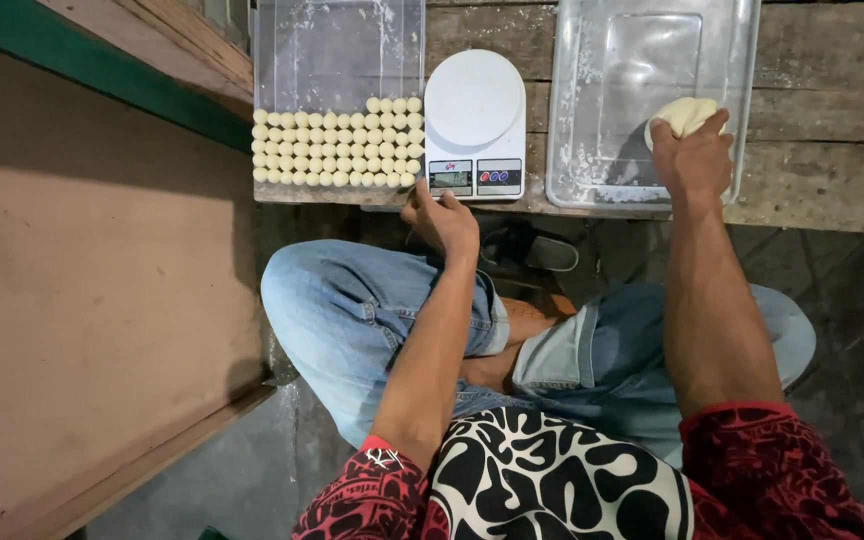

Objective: Portioning dough into small pieces, weighing them on a scale, rolling them into balls, and arranging them in a tray.

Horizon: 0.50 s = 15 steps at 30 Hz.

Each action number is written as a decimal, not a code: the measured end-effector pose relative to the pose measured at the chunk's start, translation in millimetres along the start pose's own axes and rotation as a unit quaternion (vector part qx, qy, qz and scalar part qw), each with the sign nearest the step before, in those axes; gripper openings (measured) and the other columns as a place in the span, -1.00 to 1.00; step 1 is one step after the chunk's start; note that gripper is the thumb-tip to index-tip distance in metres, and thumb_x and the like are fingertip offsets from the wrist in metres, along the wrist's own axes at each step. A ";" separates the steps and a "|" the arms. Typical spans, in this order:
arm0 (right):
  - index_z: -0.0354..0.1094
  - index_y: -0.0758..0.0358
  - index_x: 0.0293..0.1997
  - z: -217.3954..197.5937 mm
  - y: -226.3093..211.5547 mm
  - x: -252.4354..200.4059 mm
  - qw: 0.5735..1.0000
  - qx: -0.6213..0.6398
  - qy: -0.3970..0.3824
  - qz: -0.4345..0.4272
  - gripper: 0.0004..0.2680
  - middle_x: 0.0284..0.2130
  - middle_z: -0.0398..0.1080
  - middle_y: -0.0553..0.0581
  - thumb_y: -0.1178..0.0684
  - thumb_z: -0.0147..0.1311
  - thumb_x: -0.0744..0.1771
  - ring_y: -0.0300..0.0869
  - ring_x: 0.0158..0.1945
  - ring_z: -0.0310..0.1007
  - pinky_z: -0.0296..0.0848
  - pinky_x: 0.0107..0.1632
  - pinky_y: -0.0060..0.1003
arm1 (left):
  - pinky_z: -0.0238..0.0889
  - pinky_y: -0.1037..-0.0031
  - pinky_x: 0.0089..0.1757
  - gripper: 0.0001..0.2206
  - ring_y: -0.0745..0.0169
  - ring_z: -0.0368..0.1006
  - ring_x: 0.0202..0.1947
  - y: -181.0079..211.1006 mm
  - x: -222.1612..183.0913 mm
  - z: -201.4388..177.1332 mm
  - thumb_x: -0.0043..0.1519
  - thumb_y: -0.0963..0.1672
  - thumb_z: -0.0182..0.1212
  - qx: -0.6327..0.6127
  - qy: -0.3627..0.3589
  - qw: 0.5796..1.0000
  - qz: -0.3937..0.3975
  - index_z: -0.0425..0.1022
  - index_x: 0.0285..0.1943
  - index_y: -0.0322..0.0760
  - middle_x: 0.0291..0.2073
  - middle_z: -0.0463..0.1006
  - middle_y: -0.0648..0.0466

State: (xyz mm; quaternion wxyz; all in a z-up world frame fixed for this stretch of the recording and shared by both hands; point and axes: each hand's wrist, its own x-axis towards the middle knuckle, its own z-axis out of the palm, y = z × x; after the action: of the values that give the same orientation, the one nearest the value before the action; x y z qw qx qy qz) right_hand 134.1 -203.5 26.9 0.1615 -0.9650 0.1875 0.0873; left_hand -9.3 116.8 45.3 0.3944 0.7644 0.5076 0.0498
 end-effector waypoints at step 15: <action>-0.24 0.31 0.57 7.2 0.9 -0.6 1.000 -0.022 0.011 0.007 -0.25 0.25 0.17 0.62 -0.54 0.00 0.42 0.57 0.14 0.39 0.40 0.10 0.39 | 0.31 0.12 0.12 -0.66 -0.45 0.36 0.11 16.4 -32.8 -9.1 0.27 -0.30 0.16 -0.206 0.026 0.970 0.123 0.56 0.13 -0.04 0.09 0.31 -0.20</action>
State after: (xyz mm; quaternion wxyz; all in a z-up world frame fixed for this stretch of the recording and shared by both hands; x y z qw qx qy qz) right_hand 132.4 -201.7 20.2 0.1374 -0.9679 0.1936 0.0821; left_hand -17.3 92.3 72.9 0.5209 0.7216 0.3988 0.2212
